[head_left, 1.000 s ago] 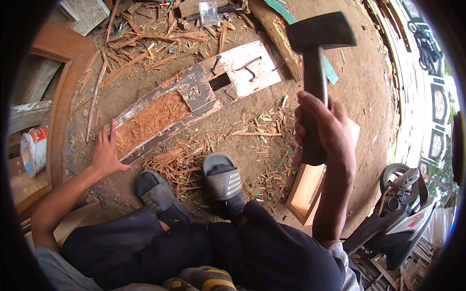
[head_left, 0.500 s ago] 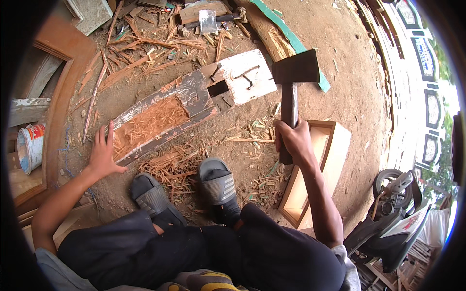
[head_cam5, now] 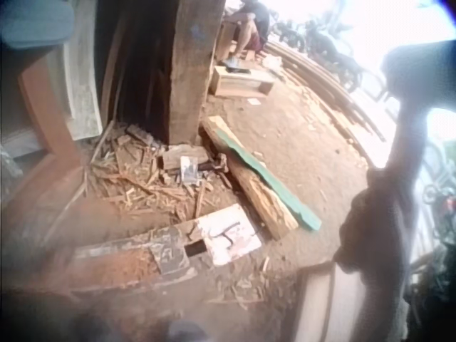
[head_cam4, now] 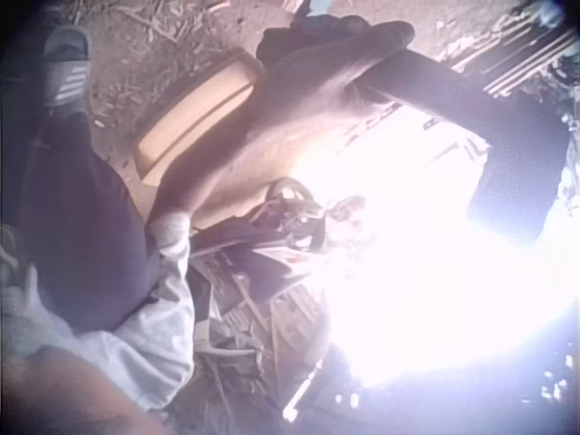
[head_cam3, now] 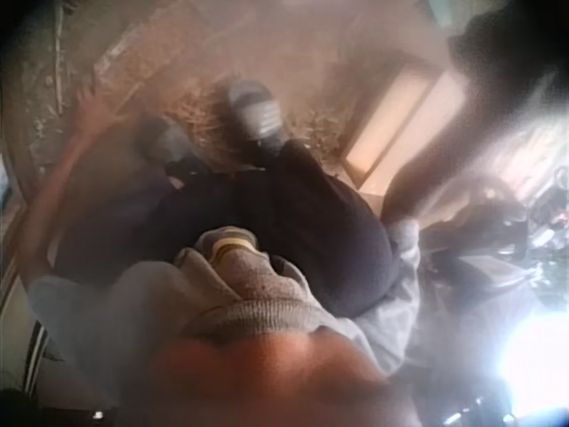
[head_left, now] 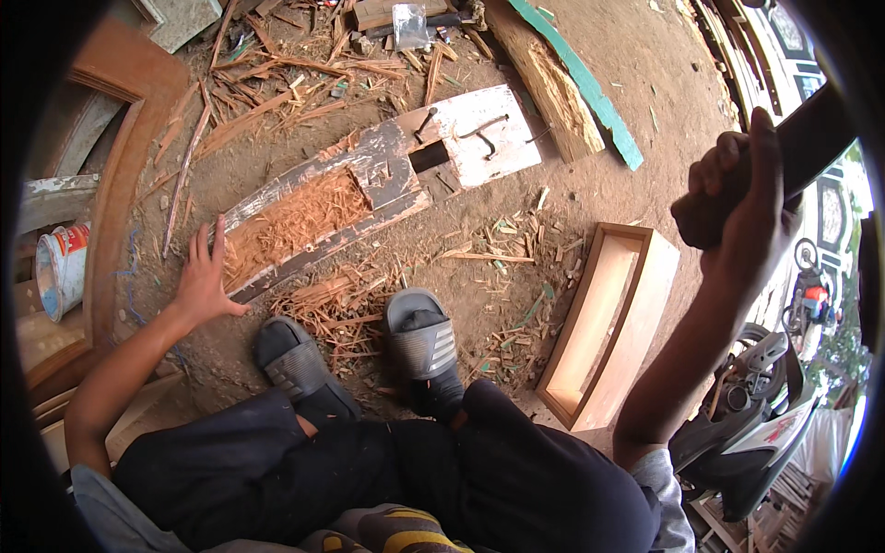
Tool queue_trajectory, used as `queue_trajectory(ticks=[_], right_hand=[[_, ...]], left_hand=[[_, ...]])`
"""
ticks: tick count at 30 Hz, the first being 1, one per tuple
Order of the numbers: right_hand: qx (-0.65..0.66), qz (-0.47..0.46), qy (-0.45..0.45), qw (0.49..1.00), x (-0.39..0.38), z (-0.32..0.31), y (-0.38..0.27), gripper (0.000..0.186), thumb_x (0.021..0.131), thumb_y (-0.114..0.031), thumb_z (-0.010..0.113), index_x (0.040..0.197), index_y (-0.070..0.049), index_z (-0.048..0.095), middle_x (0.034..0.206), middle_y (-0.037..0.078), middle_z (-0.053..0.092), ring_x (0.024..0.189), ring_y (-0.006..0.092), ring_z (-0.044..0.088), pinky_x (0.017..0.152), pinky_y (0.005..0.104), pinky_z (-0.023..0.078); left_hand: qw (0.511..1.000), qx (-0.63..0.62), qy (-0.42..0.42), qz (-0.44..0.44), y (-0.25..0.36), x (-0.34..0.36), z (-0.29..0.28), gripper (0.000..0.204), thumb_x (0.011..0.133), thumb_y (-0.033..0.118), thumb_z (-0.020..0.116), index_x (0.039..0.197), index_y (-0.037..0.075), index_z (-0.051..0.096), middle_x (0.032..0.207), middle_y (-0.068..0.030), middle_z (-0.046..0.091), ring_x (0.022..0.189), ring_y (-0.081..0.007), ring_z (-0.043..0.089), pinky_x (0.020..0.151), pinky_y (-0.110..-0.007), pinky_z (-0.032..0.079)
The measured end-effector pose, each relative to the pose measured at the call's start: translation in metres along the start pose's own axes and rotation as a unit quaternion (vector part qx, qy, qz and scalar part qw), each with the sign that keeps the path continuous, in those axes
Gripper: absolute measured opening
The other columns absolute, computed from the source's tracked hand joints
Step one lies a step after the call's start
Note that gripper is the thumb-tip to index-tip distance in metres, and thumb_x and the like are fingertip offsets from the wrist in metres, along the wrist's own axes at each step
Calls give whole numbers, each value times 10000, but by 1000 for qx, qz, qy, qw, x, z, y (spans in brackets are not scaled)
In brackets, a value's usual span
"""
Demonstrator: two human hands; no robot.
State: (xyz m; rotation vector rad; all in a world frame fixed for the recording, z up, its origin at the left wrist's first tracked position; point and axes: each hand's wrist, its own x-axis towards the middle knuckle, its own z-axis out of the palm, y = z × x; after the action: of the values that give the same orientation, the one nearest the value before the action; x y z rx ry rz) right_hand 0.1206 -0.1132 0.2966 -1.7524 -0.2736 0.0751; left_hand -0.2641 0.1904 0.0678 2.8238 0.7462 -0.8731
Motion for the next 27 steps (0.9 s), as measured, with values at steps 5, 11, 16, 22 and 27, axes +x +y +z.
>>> queue_trajectory(ticks=[5, 11, 16, 22, 27], right_hand=[[-272, 313, -192, 890, -46, -12, 153, 171, 837, -174, 592, 771, -18, 567, 556, 22, 531, 435, 103, 500, 396, 266, 402], [-82, 371, -66, 923, -49, -56, 164, 165, 881, -162, 621, 866, -37, 513, 678, 26, 522, 531, 105, 526, 438, 264, 464], [8, 398, -86, 913, -55, -56, 147, 241, 880, -201, 639, 936, -24, 484, 724, 47, 522, 562, 109, 532, 469, 270, 464], [-44, 313, -124, 941, -31, -45, 80, 258, 911, -244, 634, 961, -14, 527, 715, 45, 545, 524, 87, 497, 453, 246, 423], [57, 131, -63, 988, -4, -44, 17, 257, 942, -291, 610, 994, -50, 537, 702, 9, 487, 504, 69, 455, 447, 220, 391]], left_hand=[[1000, -6, 20, 15, -2, -4, 3, 1517, 445, 431, 919, 1493, 50, -110, 1439, -342, 177, 1340, -499, 221, 1115, -535, 279], [999, -39, 11, 19, -1, -3, -1, 1513, 442, 412, 920, 1493, 47, -105, 1429, -353, 184, 1331, -506, 230, 1109, -535, 282], [1000, -4, 14, 17, 0, -2, -3, 1514, 439, 415, 922, 1492, 43, -100, 1428, -354, 185, 1329, -502, 236, 1104, -533, 286], [1000, 1, 1, 15, 1, 1, -5, 1520, 444, 439, 919, 1491, 43, -110, 1431, -350, 181, 1330, -497, 237, 1111, -532, 277], [1000, 10, -5, 6, 1, -2, -5, 1523, 453, 448, 917, 1489, 45, -123, 1428, -346, 185, 1339, -493, 224, 1120, -532, 269]])
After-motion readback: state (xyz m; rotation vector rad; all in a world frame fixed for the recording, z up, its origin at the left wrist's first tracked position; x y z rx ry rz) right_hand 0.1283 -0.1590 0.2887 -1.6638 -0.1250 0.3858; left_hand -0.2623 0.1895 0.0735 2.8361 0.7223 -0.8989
